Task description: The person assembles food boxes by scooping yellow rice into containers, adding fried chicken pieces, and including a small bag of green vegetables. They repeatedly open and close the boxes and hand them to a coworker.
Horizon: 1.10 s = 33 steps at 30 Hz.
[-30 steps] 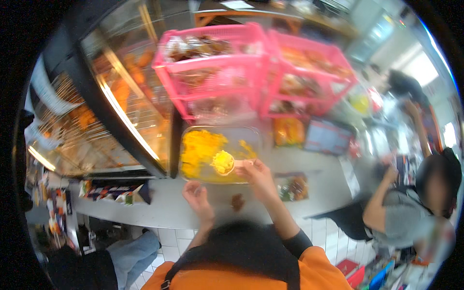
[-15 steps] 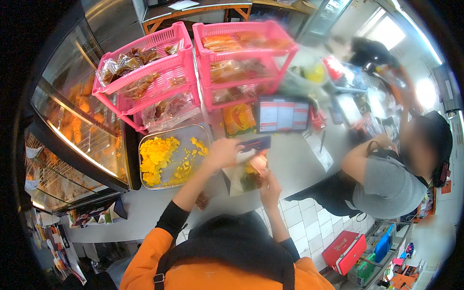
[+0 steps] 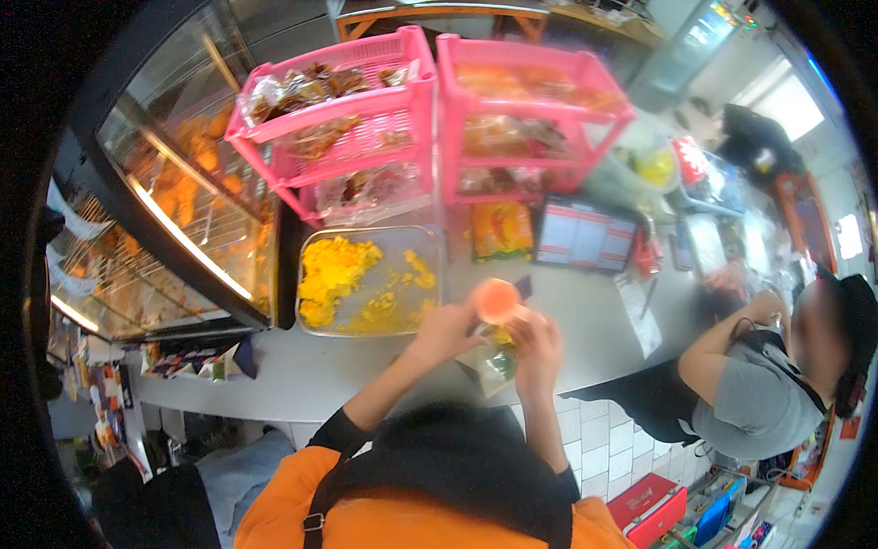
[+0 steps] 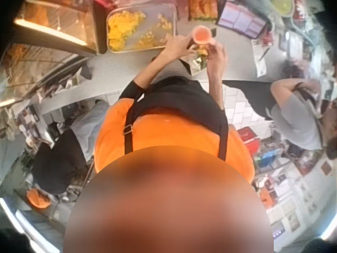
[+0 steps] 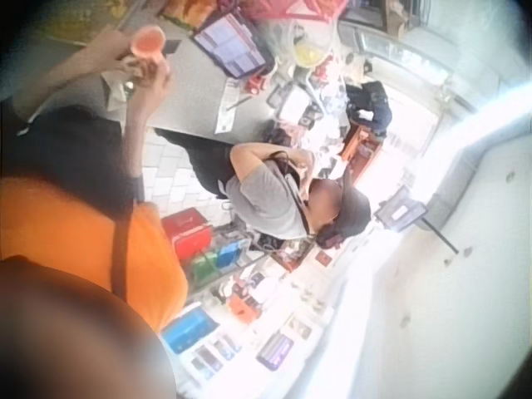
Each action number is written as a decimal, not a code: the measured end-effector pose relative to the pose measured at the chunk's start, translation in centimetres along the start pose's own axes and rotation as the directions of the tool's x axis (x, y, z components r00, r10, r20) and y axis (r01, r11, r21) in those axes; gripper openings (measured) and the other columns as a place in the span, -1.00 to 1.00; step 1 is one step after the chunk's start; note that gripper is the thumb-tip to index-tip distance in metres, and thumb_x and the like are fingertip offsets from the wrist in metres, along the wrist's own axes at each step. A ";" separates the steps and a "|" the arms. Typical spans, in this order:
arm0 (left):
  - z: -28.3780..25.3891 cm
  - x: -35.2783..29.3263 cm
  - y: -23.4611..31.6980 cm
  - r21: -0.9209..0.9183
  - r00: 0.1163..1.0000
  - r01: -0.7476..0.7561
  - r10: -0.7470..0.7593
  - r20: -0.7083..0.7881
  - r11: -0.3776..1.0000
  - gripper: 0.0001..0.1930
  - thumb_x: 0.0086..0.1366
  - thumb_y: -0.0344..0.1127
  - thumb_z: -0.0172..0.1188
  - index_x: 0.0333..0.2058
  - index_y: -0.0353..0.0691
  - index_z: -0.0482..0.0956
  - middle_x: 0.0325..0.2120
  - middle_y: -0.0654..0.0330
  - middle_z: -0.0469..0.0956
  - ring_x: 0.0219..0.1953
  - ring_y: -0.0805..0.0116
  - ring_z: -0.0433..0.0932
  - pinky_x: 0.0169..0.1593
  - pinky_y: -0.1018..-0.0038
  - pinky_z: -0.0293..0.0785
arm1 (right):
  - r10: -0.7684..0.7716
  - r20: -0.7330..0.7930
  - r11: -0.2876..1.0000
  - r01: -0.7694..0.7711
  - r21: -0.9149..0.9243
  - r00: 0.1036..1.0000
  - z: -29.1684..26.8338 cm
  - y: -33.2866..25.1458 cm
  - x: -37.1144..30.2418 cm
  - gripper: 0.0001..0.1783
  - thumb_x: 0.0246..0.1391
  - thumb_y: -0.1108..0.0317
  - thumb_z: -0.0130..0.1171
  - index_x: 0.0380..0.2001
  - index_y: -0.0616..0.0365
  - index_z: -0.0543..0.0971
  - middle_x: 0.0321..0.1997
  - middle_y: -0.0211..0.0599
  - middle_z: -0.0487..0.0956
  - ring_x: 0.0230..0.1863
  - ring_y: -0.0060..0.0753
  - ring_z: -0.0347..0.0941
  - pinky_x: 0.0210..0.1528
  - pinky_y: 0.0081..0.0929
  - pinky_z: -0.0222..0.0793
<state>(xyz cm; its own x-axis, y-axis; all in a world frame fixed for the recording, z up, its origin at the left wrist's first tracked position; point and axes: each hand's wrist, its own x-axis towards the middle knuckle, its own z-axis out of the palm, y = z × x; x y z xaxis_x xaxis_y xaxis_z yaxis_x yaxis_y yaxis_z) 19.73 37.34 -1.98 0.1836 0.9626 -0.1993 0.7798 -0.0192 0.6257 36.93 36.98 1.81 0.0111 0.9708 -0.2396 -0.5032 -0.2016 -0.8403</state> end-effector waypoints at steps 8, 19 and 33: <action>2.6 -0.8 -2.9 -0.538 0.970 -0.152 0.021 -0.243 0.829 -0.34 0.20 -0.24 0.06 0.24 -0.14 0.01 0.07 -0.13 0.23 0.08 0.13 0.39 0.01 0.24 0.46 | -0.404 0.598 0.382 0.721 -0.578 0.692 10.8 2.3 0.9 -0.58 -0.01 0.35 0.28 -0.06 0.25 0.48 -0.05 0.00 0.46 0.07 -0.02 0.38 0.09 -0.24 0.28; 2.8 -5.1 5.3 -0.537 0.942 -0.148 -0.048 -0.333 0.831 -0.21 0.05 -0.15 0.25 0.22 0.01 0.03 0.30 -0.10 -0.03 0.35 -0.14 -0.02 0.32 -0.14 -0.13 | 0.334 0.718 0.506 0.526 -0.683 0.611 -7.0 0.6 -3.3 -0.42 -0.15 0.38 0.32 0.05 0.01 0.48 0.32 -0.10 0.28 0.20 0.00 0.34 0.09 -0.27 0.38; 2.4 -4.0 2.1 -0.121 0.732 -0.680 0.659 -0.172 0.723 -0.49 -0.16 -0.03 0.54 -0.37 -0.15 0.44 -0.53 0.22 0.37 -0.43 0.25 0.45 -0.32 0.42 0.34 | 0.884 0.459 0.428 0.246 -0.869 0.085 -16.3 -9.5 4.1 -0.27 -0.16 0.29 0.32 0.18 0.00 0.40 0.12 -0.24 0.51 -0.03 -0.39 0.52 0.02 -0.50 0.42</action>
<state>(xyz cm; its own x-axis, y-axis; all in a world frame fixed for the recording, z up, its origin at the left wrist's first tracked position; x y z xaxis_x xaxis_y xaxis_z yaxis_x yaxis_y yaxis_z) 22.04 32.86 -1.66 0.5453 0.7387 0.3962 0.3670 -0.6354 0.6794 55.82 40.74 0.89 -0.8409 -0.0361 -0.5399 0.5386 0.0398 -0.8416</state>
